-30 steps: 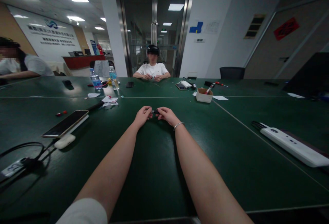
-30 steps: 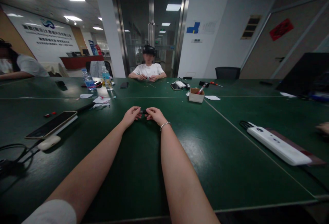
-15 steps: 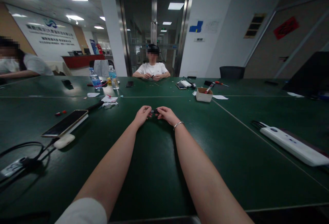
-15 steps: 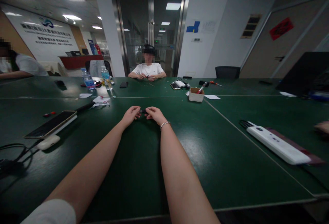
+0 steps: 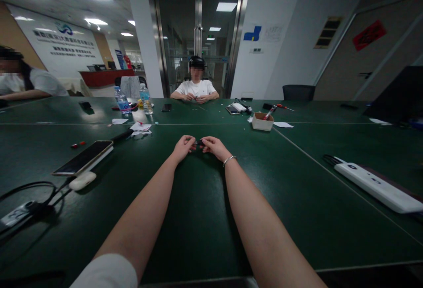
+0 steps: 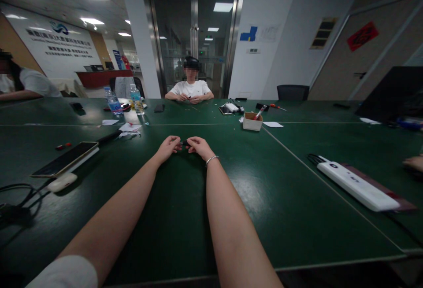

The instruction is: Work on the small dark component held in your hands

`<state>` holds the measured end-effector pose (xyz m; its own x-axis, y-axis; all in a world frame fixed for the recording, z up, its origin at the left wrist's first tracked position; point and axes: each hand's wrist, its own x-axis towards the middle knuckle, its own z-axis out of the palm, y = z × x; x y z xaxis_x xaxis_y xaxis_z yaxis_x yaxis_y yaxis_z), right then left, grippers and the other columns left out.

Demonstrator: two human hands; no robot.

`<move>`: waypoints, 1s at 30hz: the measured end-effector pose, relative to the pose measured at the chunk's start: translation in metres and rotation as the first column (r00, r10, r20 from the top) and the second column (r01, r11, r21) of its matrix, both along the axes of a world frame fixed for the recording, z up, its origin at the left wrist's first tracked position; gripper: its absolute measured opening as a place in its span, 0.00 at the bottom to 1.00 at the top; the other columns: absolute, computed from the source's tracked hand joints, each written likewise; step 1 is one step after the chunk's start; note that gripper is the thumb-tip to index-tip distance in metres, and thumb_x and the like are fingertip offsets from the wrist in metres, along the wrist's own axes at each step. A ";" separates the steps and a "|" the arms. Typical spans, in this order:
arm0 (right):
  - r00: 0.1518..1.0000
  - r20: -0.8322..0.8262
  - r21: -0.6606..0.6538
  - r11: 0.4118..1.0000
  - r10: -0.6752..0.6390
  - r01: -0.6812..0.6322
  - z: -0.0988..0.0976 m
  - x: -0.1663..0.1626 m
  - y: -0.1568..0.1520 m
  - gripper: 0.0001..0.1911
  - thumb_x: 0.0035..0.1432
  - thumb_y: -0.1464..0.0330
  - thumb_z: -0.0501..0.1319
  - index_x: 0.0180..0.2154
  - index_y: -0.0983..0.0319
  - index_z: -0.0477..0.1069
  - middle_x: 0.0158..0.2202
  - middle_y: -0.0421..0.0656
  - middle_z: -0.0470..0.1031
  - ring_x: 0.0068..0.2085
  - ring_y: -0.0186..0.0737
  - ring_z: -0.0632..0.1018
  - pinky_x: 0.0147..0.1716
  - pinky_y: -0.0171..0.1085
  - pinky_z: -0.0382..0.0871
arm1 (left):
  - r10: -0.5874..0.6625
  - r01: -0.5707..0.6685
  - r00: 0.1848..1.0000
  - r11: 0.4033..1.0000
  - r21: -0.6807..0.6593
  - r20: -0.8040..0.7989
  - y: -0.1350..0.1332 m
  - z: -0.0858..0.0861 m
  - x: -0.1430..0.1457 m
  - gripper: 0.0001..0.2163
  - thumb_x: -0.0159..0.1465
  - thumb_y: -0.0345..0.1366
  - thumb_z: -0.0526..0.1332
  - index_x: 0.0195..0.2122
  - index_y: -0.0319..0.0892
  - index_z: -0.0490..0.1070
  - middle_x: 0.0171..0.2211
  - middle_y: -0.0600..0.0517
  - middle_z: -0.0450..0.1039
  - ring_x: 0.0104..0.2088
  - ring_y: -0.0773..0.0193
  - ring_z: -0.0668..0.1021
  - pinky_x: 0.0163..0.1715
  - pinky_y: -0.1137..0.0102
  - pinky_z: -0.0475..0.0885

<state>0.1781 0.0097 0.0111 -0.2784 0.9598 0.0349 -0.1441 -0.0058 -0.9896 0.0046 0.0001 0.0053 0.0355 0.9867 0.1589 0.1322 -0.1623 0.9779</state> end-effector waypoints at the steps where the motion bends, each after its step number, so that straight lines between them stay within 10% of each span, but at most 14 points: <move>1: 1.000 0.002 0.002 1.000 0.000 0.000 0.000 0.000 0.000 0.05 0.57 0.70 0.63 0.37 0.65 0.71 0.24 0.40 0.76 0.20 0.27 0.73 0.24 0.28 0.74 | -0.009 0.009 1.000 1.000 0.016 -0.014 0.000 0.000 0.000 0.13 0.54 0.38 0.62 0.40 0.42 0.66 0.31 0.51 0.72 0.31 0.65 0.76 0.32 0.69 0.69; 24: 1.000 0.004 0.003 1.000 0.019 -0.019 0.000 0.001 -0.001 0.04 0.58 0.71 0.62 0.37 0.65 0.70 0.26 0.41 0.76 0.20 0.26 0.73 0.24 0.28 0.74 | -0.051 0.052 0.999 0.992 0.119 -0.013 -0.004 0.003 -0.002 0.12 0.50 0.36 0.67 0.35 0.40 0.73 0.34 0.48 0.76 0.37 0.62 0.77 0.46 0.61 0.71; 30: 0.999 -0.046 0.092 0.996 0.018 -0.013 0.004 0.003 -0.007 0.19 0.50 0.76 0.64 0.44 0.57 0.66 0.43 0.40 0.75 0.22 0.25 0.74 0.25 0.30 0.75 | -0.028 0.032 0.999 0.993 0.111 -0.032 -0.003 0.002 -0.003 0.12 0.50 0.38 0.68 0.33 0.39 0.74 0.31 0.48 0.77 0.34 0.61 0.78 0.44 0.61 0.71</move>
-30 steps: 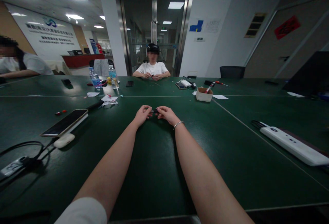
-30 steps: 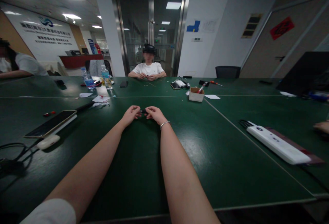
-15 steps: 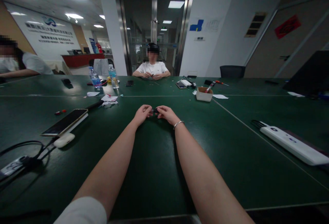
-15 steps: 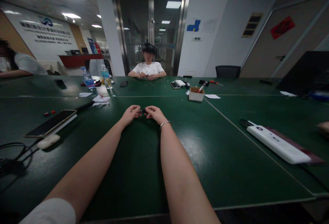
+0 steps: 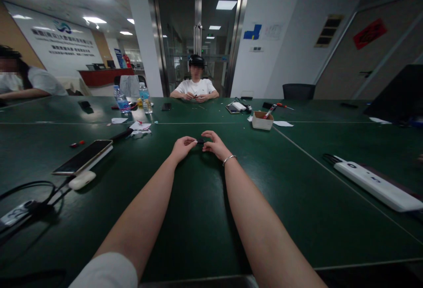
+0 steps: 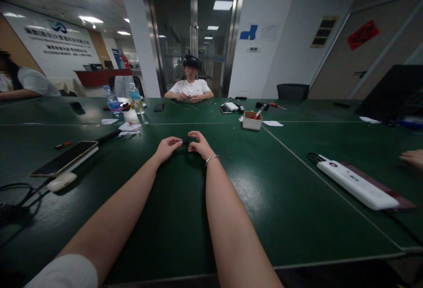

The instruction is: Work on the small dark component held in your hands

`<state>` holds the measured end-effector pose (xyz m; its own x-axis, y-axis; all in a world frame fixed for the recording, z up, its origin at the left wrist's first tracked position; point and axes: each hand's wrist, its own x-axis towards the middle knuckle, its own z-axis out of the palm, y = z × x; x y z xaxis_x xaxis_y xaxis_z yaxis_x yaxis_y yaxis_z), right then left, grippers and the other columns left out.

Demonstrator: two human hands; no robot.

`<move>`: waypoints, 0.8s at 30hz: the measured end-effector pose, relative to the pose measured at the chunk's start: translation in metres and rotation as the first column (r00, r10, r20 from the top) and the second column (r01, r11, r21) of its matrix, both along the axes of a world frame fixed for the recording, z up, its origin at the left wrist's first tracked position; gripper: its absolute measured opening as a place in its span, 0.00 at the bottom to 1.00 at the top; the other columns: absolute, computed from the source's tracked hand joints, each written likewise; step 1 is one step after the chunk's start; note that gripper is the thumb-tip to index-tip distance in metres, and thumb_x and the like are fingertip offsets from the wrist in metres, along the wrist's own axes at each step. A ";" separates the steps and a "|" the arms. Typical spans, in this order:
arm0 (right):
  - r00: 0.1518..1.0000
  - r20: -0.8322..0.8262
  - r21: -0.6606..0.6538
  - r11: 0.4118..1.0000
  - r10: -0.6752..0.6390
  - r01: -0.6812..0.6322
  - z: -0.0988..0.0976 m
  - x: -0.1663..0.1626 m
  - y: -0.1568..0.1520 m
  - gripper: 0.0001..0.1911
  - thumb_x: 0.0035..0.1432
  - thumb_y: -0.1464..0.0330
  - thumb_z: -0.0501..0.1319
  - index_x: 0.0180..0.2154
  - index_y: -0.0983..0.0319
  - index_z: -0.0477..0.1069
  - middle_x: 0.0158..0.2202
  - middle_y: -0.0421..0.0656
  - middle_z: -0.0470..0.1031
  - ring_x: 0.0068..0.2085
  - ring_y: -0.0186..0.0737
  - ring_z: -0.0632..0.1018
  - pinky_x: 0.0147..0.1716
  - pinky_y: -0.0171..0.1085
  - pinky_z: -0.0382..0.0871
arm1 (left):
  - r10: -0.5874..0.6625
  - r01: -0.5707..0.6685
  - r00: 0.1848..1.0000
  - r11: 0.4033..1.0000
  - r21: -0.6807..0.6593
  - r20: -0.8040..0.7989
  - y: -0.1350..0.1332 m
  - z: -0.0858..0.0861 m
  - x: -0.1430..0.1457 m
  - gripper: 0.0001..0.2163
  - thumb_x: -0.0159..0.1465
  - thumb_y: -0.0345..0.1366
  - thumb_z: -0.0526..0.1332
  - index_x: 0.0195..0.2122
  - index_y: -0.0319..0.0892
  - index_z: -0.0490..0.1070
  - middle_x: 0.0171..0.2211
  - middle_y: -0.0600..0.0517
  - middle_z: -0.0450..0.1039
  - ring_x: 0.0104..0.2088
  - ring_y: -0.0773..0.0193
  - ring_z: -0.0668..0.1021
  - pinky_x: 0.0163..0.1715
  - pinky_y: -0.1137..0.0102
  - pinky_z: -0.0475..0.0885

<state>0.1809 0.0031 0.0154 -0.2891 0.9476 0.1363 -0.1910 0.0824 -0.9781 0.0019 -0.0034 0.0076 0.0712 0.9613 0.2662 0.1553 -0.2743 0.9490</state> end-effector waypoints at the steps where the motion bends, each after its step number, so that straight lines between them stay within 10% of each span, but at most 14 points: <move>1: 1.000 -0.002 -0.010 1.000 -0.009 0.009 0.001 -0.001 0.000 0.20 0.50 0.75 0.64 0.45 0.56 0.65 0.43 0.40 0.75 0.22 0.26 0.75 0.24 0.31 0.75 | 0.003 -0.003 1.000 1.000 0.007 -0.003 0.001 -0.001 0.000 0.12 0.51 0.38 0.67 0.34 0.39 0.74 0.31 0.48 0.76 0.34 0.61 0.78 0.44 0.61 0.71; 6: 0.991 0.131 -0.079 0.997 0.017 -0.006 0.003 -0.004 0.001 0.07 0.60 0.66 0.57 0.38 0.64 0.67 0.25 0.41 0.74 0.16 0.28 0.70 0.15 0.29 0.69 | -0.002 0.002 1.000 1.000 0.006 0.011 0.002 -0.002 0.000 0.12 0.51 0.39 0.67 0.34 0.39 0.74 0.29 0.49 0.76 0.34 0.60 0.78 0.43 0.61 0.72; 12: 0.999 0.039 -0.026 1.000 0.012 -0.011 0.003 0.000 0.001 0.21 0.51 0.72 0.62 0.48 0.57 0.63 0.35 0.38 0.75 0.20 0.26 0.73 0.19 0.28 0.71 | 0.005 -0.005 1.000 1.000 -0.001 0.029 0.001 0.000 0.000 0.14 0.49 0.41 0.68 0.34 0.38 0.74 0.29 0.48 0.77 0.34 0.60 0.79 0.43 0.60 0.72; 24: 0.988 0.157 -0.053 0.998 -0.009 0.017 0.003 -0.001 0.002 0.10 0.57 0.64 0.59 0.39 0.63 0.68 0.25 0.38 0.72 0.14 0.25 0.65 0.14 0.29 0.68 | -0.006 0.005 0.999 1.000 0.022 0.034 0.001 0.000 0.000 0.14 0.49 0.42 0.68 0.33 0.38 0.75 0.30 0.48 0.78 0.34 0.60 0.79 0.43 0.61 0.72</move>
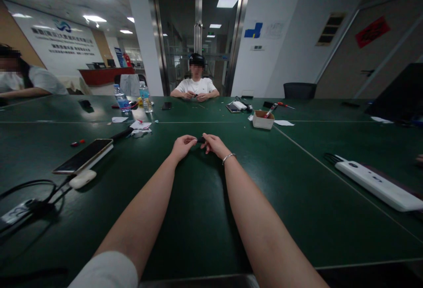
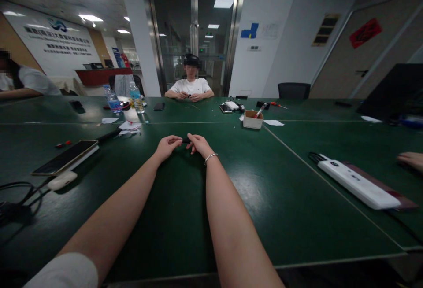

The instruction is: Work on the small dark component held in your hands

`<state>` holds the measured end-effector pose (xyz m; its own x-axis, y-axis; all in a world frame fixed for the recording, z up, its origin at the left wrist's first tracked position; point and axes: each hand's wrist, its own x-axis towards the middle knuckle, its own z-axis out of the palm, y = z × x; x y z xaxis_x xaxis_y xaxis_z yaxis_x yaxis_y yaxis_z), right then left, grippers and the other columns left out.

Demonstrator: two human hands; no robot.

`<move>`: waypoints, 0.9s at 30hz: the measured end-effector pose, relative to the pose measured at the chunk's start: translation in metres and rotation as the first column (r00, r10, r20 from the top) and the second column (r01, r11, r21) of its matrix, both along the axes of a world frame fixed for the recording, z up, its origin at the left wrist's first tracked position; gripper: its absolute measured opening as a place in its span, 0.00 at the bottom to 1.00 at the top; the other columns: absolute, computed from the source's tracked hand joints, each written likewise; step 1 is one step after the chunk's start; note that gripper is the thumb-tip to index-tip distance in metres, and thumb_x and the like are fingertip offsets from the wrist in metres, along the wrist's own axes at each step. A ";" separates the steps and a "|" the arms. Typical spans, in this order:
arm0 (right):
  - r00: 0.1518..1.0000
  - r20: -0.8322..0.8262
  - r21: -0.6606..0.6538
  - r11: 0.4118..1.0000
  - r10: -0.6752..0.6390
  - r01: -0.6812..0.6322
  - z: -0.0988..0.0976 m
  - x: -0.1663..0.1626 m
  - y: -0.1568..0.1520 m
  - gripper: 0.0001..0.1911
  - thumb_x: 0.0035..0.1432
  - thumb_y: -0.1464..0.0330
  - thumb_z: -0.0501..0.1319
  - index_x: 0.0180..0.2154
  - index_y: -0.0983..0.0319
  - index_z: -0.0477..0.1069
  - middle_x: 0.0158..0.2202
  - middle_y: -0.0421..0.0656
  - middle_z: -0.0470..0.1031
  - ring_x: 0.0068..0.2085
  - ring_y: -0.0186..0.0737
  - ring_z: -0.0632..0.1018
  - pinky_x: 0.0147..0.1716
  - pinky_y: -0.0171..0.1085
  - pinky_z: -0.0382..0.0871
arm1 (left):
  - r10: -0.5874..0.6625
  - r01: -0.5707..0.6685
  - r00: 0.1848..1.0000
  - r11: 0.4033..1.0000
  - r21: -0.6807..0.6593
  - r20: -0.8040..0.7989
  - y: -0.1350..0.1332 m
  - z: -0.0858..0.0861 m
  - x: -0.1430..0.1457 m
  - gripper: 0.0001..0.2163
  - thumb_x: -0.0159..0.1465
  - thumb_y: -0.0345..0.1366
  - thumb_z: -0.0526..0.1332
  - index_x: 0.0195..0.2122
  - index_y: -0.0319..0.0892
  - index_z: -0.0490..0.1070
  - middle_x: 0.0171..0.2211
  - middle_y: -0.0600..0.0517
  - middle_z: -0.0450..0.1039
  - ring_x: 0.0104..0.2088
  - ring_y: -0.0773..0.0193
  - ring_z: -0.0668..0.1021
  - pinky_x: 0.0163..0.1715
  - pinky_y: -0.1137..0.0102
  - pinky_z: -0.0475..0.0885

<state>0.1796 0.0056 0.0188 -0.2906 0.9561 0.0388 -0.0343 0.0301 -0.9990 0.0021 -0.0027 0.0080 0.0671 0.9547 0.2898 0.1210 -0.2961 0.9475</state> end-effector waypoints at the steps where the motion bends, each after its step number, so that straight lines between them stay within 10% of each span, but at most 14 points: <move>1: 1.000 0.010 0.031 1.000 -0.003 0.003 -0.001 0.000 0.000 0.09 0.56 0.66 0.60 0.39 0.63 0.68 0.26 0.38 0.73 0.14 0.24 0.64 0.13 0.28 0.67 | 0.002 -0.002 1.000 1.000 0.002 -0.002 0.000 -0.001 0.000 0.14 0.49 0.41 0.68 0.33 0.38 0.75 0.30 0.48 0.78 0.34 0.60 0.79 0.43 0.61 0.72; 5: 0.992 -0.125 0.053 0.998 -0.027 0.034 -0.003 0.000 0.001 0.23 0.48 0.73 0.65 0.47 0.57 0.65 0.36 0.38 0.74 0.19 0.24 0.70 0.20 0.31 0.74 | 0.013 -0.013 1.000 1.000 0.015 -0.001 0.001 -0.002 -0.001 0.14 0.50 0.41 0.68 0.34 0.38 0.75 0.30 0.48 0.78 0.34 0.60 0.79 0.43 0.61 0.72; 9: 0.997 -0.071 -0.003 1.000 -0.009 0.009 -0.002 0.000 0.000 0.11 0.55 0.67 0.61 0.40 0.63 0.68 0.28 0.40 0.73 0.16 0.24 0.66 0.17 0.31 0.73 | 0.006 -0.006 1.000 1.000 0.017 -0.004 0.002 -0.003 -0.001 0.14 0.50 0.41 0.68 0.34 0.38 0.75 0.30 0.47 0.78 0.34 0.60 0.79 0.43 0.61 0.72; 27: 0.999 -0.040 0.004 1.000 -0.016 0.016 -0.002 -0.002 0.001 0.09 0.55 0.71 0.61 0.40 0.63 0.71 0.30 0.39 0.72 0.16 0.23 0.67 0.18 0.30 0.73 | 0.025 -0.023 0.999 0.999 -0.049 0.030 0.004 -0.006 0.003 0.15 0.48 0.41 0.69 0.33 0.37 0.74 0.28 0.48 0.76 0.31 0.62 0.77 0.36 0.64 0.73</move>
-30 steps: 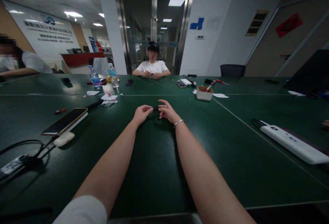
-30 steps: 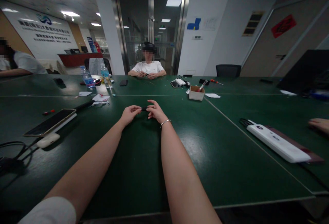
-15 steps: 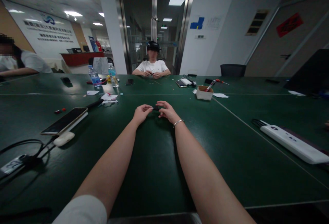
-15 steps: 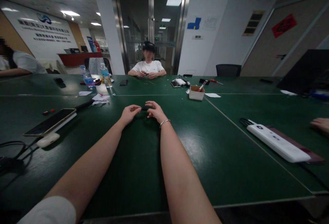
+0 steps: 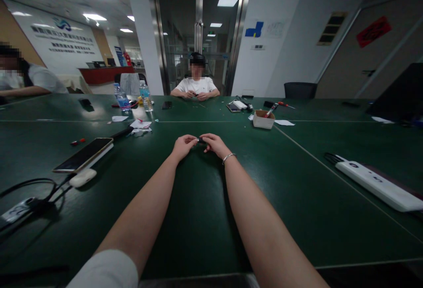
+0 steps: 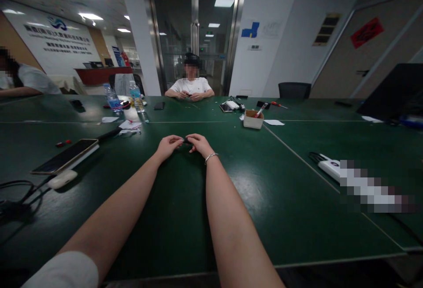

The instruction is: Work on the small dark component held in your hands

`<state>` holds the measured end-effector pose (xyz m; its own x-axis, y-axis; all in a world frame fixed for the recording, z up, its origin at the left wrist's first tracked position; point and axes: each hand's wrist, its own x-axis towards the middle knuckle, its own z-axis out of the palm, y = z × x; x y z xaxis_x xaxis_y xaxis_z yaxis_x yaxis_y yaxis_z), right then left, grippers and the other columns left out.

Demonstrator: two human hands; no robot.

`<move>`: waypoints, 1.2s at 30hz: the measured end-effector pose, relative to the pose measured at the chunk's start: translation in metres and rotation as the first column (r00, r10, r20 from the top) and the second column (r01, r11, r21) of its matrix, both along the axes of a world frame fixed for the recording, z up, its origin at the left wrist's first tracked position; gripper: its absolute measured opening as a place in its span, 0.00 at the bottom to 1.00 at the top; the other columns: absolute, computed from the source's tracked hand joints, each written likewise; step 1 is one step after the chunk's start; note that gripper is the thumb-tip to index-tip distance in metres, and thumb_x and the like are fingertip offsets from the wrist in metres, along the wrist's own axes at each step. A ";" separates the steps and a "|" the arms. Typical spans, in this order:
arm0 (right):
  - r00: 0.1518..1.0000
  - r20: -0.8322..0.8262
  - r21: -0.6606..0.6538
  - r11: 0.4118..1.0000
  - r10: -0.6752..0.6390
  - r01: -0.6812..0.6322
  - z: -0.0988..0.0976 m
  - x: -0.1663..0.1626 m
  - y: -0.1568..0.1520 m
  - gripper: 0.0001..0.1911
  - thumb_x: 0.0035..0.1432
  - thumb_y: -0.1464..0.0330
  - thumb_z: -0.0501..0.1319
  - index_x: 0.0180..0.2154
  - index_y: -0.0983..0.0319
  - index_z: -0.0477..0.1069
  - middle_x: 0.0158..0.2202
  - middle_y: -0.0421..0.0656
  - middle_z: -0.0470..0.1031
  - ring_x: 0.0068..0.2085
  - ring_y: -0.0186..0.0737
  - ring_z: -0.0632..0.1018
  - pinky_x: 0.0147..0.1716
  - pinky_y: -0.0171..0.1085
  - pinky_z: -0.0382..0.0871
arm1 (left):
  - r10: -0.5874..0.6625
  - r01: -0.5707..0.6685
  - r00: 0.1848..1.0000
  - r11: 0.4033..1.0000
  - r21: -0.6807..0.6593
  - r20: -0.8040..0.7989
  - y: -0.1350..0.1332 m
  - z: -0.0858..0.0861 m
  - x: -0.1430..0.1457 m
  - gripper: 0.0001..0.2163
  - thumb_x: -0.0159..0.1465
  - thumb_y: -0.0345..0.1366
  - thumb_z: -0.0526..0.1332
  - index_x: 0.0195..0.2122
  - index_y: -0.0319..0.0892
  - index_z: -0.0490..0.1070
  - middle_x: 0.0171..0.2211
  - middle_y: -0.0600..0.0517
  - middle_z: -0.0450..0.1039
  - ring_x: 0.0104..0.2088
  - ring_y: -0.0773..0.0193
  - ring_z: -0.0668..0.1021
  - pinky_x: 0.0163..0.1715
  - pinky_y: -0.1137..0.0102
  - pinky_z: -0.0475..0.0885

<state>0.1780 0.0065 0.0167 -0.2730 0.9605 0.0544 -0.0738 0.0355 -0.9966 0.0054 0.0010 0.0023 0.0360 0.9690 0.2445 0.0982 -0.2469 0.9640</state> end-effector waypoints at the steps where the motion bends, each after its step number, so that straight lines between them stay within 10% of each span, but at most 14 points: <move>1: 1.000 -0.006 0.014 1.000 0.013 -0.013 0.000 0.000 0.000 0.12 0.53 0.74 0.62 0.42 0.62 0.70 0.33 0.39 0.73 0.17 0.22 0.68 0.19 0.30 0.74 | 0.003 -0.002 1.000 1.000 -0.015 0.010 0.000 0.001 0.000 0.15 0.48 0.42 0.69 0.33 0.37 0.74 0.28 0.48 0.76 0.31 0.62 0.77 0.35 0.64 0.74; 36: 0.998 -0.057 0.048 0.998 0.030 -0.027 0.003 0.001 -0.002 0.19 0.49 0.73 0.64 0.45 0.59 0.66 0.30 0.35 0.72 0.15 0.22 0.64 0.16 0.29 0.71 | 0.021 -0.013 0.995 0.996 -0.088 0.095 -0.005 0.007 0.000 0.13 0.51 0.39 0.68 0.34 0.38 0.73 0.28 0.50 0.74 0.33 0.65 0.77 0.34 0.67 0.76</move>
<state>0.1789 0.0040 0.0199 -0.2956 0.9483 0.1158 -0.1325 0.0793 -0.9880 0.0052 -0.0039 0.0088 -0.0004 0.9870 0.1605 0.0082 -0.1605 0.9870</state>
